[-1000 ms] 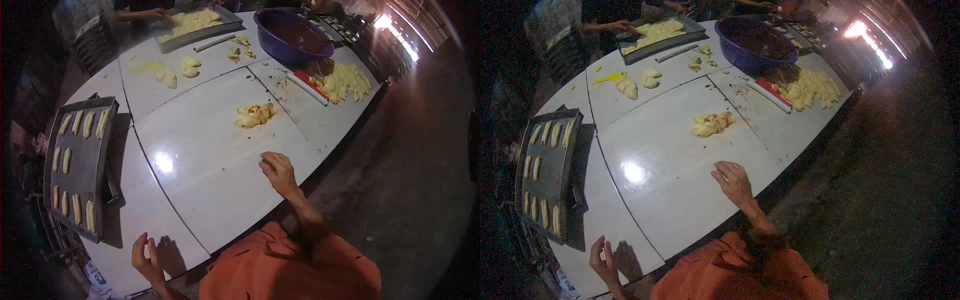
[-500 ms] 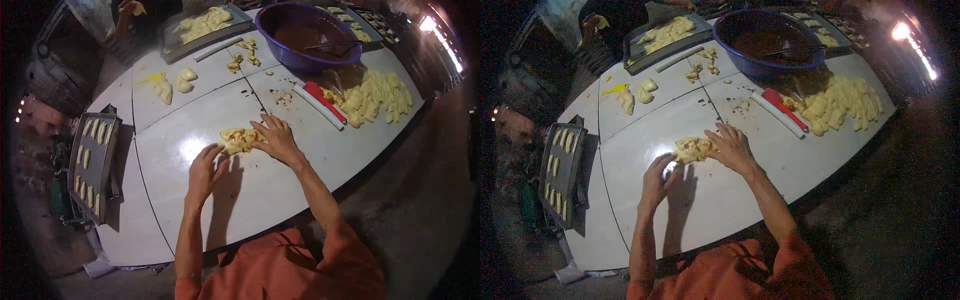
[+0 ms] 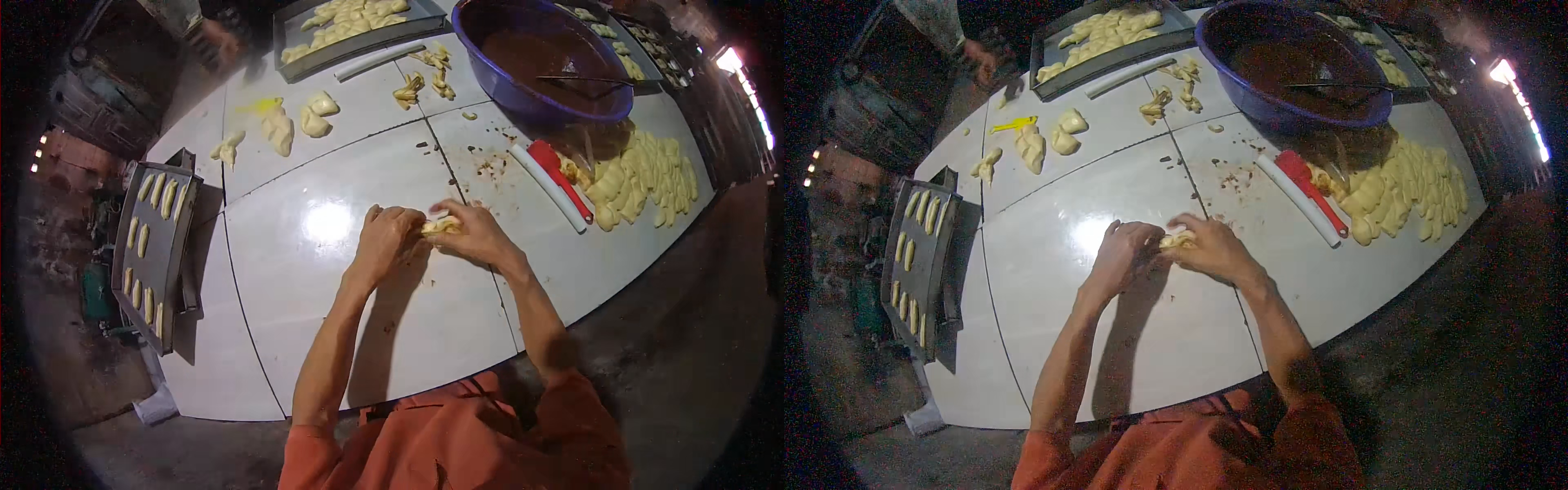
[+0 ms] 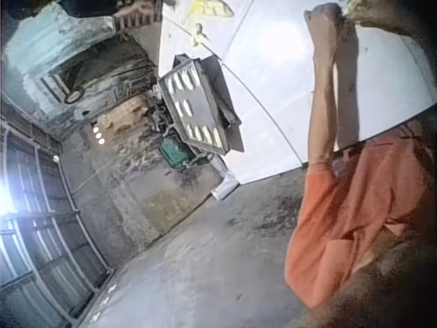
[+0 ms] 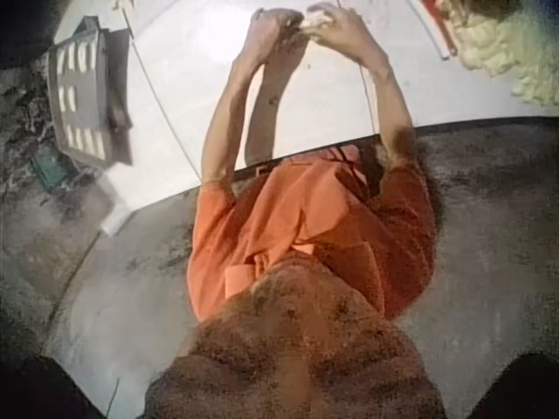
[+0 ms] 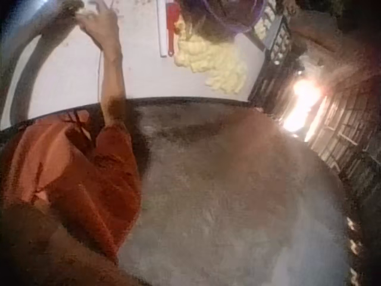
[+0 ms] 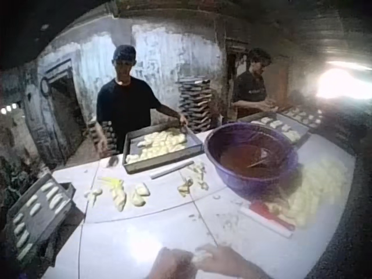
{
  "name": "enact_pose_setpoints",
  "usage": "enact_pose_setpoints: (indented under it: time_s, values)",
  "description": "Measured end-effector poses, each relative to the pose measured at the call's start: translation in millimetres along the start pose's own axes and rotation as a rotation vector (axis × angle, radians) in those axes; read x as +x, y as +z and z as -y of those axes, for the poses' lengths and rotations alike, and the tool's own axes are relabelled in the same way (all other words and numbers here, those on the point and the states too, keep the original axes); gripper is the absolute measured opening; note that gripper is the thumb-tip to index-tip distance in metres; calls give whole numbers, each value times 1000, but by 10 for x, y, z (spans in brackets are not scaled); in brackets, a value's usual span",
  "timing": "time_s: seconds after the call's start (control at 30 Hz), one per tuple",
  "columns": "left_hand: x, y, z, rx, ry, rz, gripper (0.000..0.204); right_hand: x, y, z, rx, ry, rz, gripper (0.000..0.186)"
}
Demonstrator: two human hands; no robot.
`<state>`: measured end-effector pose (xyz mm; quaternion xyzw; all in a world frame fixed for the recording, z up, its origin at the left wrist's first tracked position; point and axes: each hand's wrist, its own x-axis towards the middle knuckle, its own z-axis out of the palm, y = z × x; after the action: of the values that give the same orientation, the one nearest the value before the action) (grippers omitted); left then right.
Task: The person flattens pieces of dough with a rolling pin, applies a chocolate filling using a spatula, and rolls them into cylinders. The finished dough rolls are placed onto a metal baking tray.
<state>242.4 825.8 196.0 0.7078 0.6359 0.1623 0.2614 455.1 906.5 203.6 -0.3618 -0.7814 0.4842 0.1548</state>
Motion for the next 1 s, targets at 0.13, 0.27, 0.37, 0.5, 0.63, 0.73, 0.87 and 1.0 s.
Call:
enact_pose_setpoints:
  time_s: [0.13,0.27,0.37,0.5,0.63,0.73,0.87,1.0]
  values:
    - [36,53,-34,37,91,-154,57,74,88,-230,-220,-261,-141,34]
    - [126,76,-71,131,73,-130,40,85,38,49,24,88,-36,20]
    - [170,193,-48,291,94,-88,27,91,53,-67,340,169,50,16]
    - [151,240,-26,255,151,-147,25,-82,-182,-37,745,143,121,15]
    - [119,108,-65,104,146,-179,25,-299,-426,70,1185,-241,97,21]
    - [165,-31,-64,-44,122,-67,32,-371,-640,230,1496,-475,187,16]
    - [90,-199,93,-509,-127,-6,47,-259,-433,-131,250,362,-224,29]
    - [-151,-332,286,-459,-271,-370,50,-429,-186,-318,-545,148,-605,26]
